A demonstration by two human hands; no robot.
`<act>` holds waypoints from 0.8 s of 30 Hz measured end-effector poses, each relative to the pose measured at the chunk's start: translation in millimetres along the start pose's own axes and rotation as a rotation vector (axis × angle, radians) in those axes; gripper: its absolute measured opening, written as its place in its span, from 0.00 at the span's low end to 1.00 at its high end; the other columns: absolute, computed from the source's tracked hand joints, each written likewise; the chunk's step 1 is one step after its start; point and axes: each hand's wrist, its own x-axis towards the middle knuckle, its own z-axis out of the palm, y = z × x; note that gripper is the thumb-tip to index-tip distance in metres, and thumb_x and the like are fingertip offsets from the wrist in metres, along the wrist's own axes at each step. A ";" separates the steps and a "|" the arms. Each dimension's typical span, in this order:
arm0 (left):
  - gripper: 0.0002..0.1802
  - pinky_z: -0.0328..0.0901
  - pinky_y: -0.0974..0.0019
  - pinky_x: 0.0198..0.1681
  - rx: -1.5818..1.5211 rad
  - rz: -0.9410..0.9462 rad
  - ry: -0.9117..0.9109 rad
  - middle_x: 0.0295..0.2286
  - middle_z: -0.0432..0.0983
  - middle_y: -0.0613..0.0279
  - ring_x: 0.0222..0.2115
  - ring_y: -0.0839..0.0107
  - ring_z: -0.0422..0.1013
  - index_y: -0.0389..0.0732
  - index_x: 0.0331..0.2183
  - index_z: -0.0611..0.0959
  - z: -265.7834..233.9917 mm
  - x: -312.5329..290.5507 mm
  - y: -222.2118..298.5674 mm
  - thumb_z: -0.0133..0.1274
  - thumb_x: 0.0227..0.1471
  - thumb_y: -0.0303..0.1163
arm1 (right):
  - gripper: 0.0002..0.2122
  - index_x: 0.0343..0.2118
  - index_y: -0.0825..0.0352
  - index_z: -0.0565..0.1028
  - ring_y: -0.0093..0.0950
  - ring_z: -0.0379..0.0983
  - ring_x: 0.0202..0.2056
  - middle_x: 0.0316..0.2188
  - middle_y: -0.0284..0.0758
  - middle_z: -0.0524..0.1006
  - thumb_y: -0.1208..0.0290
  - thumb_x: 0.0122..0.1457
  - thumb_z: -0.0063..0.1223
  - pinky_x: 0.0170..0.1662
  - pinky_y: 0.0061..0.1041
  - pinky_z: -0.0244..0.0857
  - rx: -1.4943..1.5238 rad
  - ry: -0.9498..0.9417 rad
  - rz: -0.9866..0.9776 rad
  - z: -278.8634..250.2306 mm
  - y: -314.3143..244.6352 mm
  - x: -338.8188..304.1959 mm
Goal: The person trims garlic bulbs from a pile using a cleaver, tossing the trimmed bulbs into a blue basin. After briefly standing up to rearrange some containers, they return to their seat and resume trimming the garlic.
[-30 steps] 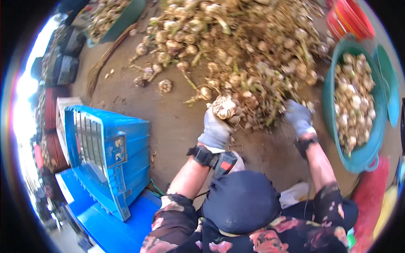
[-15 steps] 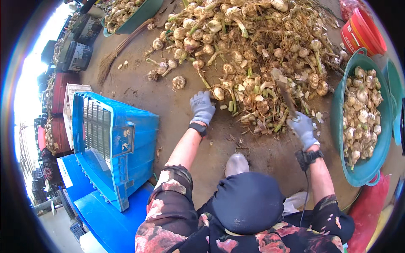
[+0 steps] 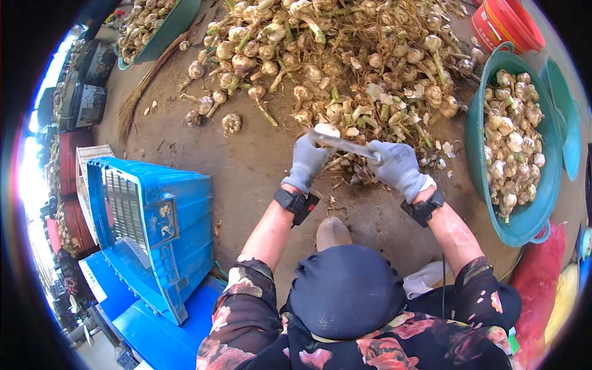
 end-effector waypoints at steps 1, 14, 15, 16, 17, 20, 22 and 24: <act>0.19 0.63 0.71 0.36 -0.089 0.094 -0.019 0.31 0.74 0.59 0.32 0.74 0.70 0.36 0.37 0.74 2.7 0.5 -8.6 0.54 0.37 0.27 | 0.07 0.28 0.57 0.70 0.36 0.70 0.28 0.23 0.35 0.73 0.65 0.45 0.46 0.29 0.32 0.63 0.001 -0.001 0.005 -2.3 -4.7 -0.5; 0.10 0.55 0.80 0.18 -0.563 0.118 -0.057 0.22 0.70 0.72 0.19 0.87 0.62 0.36 0.28 0.75 16.8 -37.3 -3.3 0.55 0.38 0.26 | 0.06 0.26 0.60 0.69 0.37 0.71 0.27 0.22 0.37 0.73 0.67 0.46 0.44 0.30 0.33 0.64 -0.075 -0.029 0.017 4.3 11.5 1.0; 0.12 0.59 0.80 0.22 -0.441 0.094 -0.087 0.22 0.71 0.70 0.21 0.85 0.64 0.35 0.30 0.75 12.4 -45.3 21.0 0.56 0.38 0.27 | 0.06 0.27 0.59 0.70 0.38 0.71 0.27 0.22 0.38 0.73 0.67 0.47 0.41 0.30 0.34 0.64 -0.171 -0.111 0.206 -0.1 39.6 -0.9; 0.14 0.61 0.79 0.25 -0.395 0.223 -0.045 0.24 0.72 0.69 0.23 0.83 0.66 0.35 0.31 0.74 14.8 -44.1 30.2 0.56 0.38 0.27 | 0.07 0.29 0.58 0.71 0.39 0.70 0.28 0.24 0.39 0.73 0.66 0.48 0.42 0.31 0.35 0.64 -0.121 -0.039 0.321 4.1 82.2 -10.6; 0.15 0.63 0.78 0.29 -0.321 0.327 0.042 0.25 0.73 0.67 0.24 0.82 0.67 0.34 0.33 0.74 10.0 -47.1 31.8 0.57 0.38 0.27 | 0.10 0.29 0.60 0.72 0.32 0.71 0.24 0.22 0.37 0.74 0.61 0.50 0.44 0.28 0.31 0.64 -0.080 0.010 0.389 3.3 89.2 -13.6; 0.27 0.63 0.69 0.40 -0.026 0.397 -0.085 0.34 0.72 0.55 0.36 0.69 0.70 0.36 0.38 0.70 13.3 -34.9 40.8 0.60 0.33 0.33 | 0.16 0.30 0.63 0.71 0.17 0.65 0.19 0.19 0.29 0.70 0.53 0.50 0.45 0.23 0.17 0.60 1.105 -0.030 0.441 -13.2 45.8 -17.0; 0.29 0.60 0.64 0.44 0.238 0.665 -0.066 0.37 0.67 0.49 0.40 0.59 0.65 0.36 0.40 0.69 20.4 -19.0 39.7 0.58 0.32 0.34 | 0.17 0.34 0.63 0.70 0.14 0.63 0.20 0.19 0.25 0.68 0.53 0.50 0.46 0.22 0.12 0.58 1.392 -0.020 0.310 -21.0 8.6 -15.0; 0.27 0.59 0.62 0.44 0.340 0.801 0.150 0.36 0.67 0.51 0.39 0.57 0.64 0.37 0.41 0.68 21.0 -13.8 53.5 0.56 0.35 0.32 | 0.16 0.34 0.64 0.72 0.15 0.65 0.23 0.22 0.26 0.71 0.56 0.50 0.47 0.24 0.14 0.59 1.478 0.083 0.292 -19.3 13.3 -14.2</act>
